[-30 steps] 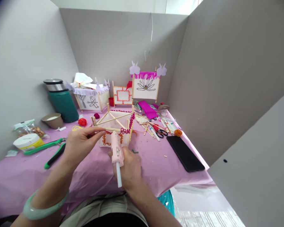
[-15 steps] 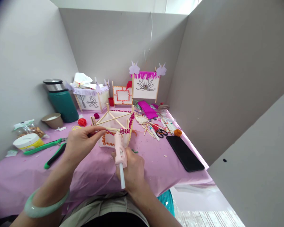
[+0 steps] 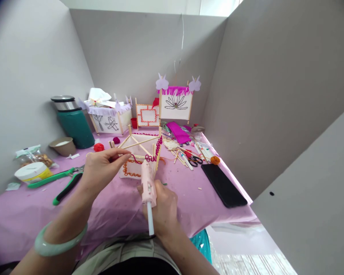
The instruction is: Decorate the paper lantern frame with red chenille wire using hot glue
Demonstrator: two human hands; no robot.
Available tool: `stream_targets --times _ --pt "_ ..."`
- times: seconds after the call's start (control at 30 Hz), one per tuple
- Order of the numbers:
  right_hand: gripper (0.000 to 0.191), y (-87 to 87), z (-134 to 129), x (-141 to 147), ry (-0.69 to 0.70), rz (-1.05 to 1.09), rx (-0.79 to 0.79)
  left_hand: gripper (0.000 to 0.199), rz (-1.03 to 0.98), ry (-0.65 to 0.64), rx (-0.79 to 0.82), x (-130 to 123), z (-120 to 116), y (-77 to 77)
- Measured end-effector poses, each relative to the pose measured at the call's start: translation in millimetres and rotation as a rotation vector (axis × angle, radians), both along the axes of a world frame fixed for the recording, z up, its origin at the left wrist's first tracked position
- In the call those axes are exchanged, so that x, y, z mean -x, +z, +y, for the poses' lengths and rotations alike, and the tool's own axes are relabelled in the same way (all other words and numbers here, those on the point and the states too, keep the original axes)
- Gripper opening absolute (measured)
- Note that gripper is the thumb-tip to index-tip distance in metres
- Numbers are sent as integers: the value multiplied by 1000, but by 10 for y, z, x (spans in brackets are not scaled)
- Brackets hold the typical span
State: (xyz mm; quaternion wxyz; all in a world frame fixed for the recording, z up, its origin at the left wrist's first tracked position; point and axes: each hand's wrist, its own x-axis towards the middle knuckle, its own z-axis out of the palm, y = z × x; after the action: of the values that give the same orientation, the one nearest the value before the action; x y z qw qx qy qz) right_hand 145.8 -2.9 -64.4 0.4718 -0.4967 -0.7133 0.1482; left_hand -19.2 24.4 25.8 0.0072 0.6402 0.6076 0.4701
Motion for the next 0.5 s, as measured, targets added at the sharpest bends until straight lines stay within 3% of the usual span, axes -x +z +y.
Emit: stream_targets --times 0.5 --pt "20 -63 29 -14 24 -11 16 16 -11 -135 -8 -198 264 230"
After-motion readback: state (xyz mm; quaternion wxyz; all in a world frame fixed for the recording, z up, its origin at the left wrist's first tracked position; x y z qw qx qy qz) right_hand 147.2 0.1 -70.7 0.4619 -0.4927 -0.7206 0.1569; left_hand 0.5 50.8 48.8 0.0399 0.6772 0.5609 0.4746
